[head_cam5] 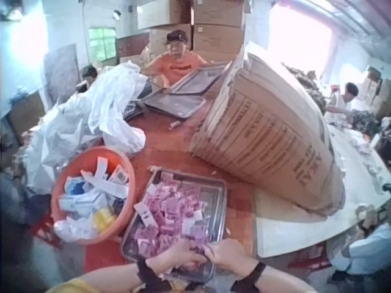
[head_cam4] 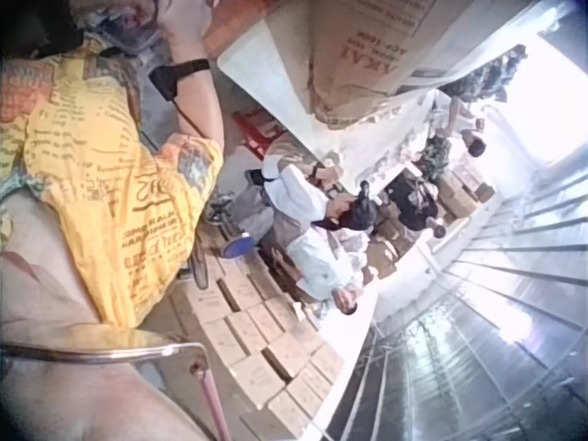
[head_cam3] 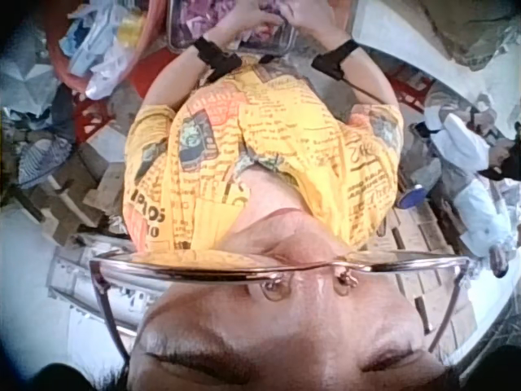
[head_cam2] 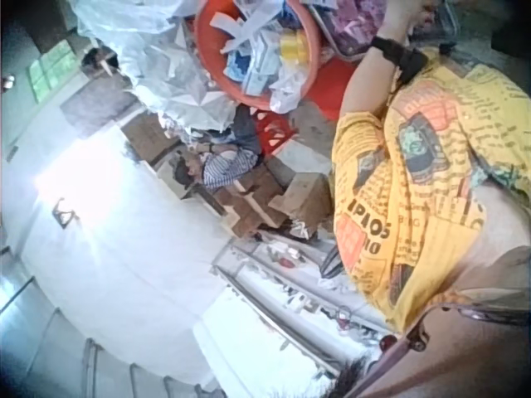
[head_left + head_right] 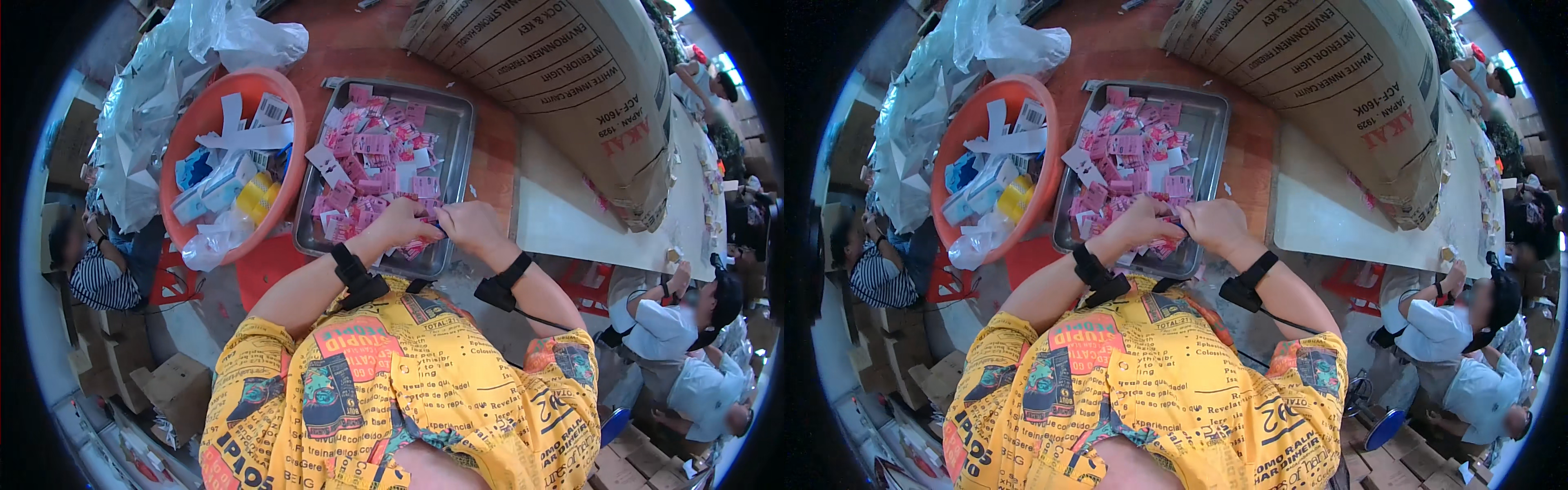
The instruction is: The person picks up small pink key tags and white paper inserts from a metal tray. They fold the paper inserts and attach them to the tags using a blue stapler. The assembled tags are then placed into a cardboard box on the table.
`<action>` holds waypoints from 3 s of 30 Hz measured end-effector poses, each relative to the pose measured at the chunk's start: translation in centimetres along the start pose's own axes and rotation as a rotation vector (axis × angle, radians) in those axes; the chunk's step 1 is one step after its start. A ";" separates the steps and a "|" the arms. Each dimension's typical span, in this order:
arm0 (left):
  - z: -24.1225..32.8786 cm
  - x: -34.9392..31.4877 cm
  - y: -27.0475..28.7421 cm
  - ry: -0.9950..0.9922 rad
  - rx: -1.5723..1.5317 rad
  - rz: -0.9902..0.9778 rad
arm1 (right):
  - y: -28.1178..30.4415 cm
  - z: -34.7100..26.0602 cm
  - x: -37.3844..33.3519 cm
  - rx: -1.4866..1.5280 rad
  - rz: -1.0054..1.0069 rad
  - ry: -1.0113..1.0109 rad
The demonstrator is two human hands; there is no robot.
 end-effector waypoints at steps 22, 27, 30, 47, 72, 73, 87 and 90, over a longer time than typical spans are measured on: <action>0.6 -0.2 -1.1 0.236 -0.440 0.129 | 3.5 12.1 0.6 0.152 0.648 -0.219; -0.3 0.1 -3.5 0.272 -0.406 0.096 | -4.1 6.6 -0.8 0.942 -0.013 -0.213; -1.4 1.0 -4.1 0.243 -0.532 0.053 | -3.1 11.9 -3.3 1.101 0.082 -0.566; -5.0 -2.8 3.9 0.207 -0.295 0.417 | -1.8 40.0 -19.1 1.551 1.306 -1.302; -17.6 -15.7 13.7 0.520 -0.375 0.723 | -7.7 8.4 -5.9 0.768 0.027 -0.737; -16.7 -14.4 12.6 0.512 -0.506 0.673 | -7.7 8.9 -5.8 0.763 0.038 -0.753; -16.4 -13.8 11.8 0.545 -0.610 0.789 | 7.1 34.2 -17.1 0.344 1.141 -0.910; -18.6 -14.7 14.7 0.501 -0.262 0.911 | 16.0 43.3 -27.0 0.299 1.700 -1.000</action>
Point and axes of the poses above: each hand's wrist, its own x-axis towards the middle knuckle, its own y-axis out of the back of the hand, z = x × y, the point moved 10 cm from there along x, towards the middle knuckle, and after that the axes turned 11 degrees about z, right-handed, at the moved point
